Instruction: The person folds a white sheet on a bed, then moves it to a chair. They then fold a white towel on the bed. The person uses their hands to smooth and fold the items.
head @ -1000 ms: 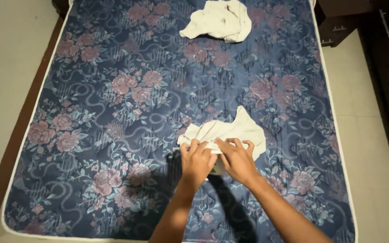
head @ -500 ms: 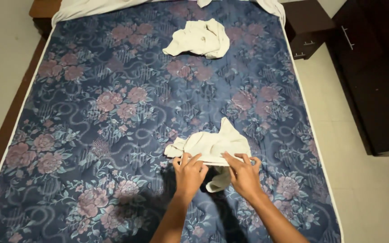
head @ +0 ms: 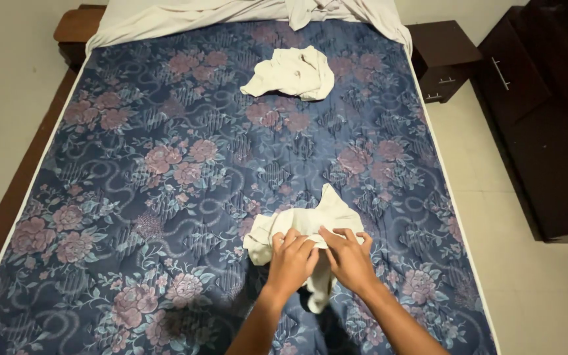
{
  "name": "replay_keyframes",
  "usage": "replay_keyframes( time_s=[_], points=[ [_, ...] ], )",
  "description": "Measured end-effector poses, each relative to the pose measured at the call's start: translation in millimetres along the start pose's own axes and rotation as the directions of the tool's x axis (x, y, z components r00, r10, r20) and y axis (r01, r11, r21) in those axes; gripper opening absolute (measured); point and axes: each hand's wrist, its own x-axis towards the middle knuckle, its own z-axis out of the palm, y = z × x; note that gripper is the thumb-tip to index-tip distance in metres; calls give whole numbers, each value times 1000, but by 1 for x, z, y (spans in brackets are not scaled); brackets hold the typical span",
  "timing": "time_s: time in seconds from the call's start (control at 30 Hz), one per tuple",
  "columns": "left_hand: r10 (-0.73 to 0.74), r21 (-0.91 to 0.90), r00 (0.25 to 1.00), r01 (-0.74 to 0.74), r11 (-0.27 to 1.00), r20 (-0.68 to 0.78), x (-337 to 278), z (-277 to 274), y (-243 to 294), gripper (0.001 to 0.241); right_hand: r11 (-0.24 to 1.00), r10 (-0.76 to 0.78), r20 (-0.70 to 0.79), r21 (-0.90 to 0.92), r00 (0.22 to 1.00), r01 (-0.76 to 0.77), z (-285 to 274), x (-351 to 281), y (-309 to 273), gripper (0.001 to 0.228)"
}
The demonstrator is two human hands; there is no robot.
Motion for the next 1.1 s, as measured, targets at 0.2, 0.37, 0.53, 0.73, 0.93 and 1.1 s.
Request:
replay_keyframes(
  time_s=[0.2,0.37,0.53,0.73,0.93,1.1],
  points=[
    [-78,16,997,78,997,-15,-6,-7,-3,21,996,-56,-14,74,998,57,-9,-6,-23,48],
    [-98,92,995,97,991,8,-25,9,-29,17,995,-57,-48,84,997,61,-16,-13,-26,49],
    [-61,149,997,53,987,52,-26,-5,-38,8,999,-44,-112,12,993,46,-18,-15,1,47],
    [-12,51,1000,13,999,-24,-6,-25,-18,14,991,66,-79,-108,995,-74,-5,-10,21,43],
    [-2,44,998,-1,999,67,0,-27,-1,7,974,-221,-154,20,963,227,-13,-7,-21,73],
    [-7,162,999,1,987,39,-19,-16,-15,13,997,-75,-23,16,997,75,12,-8,-19,42]
  ],
)
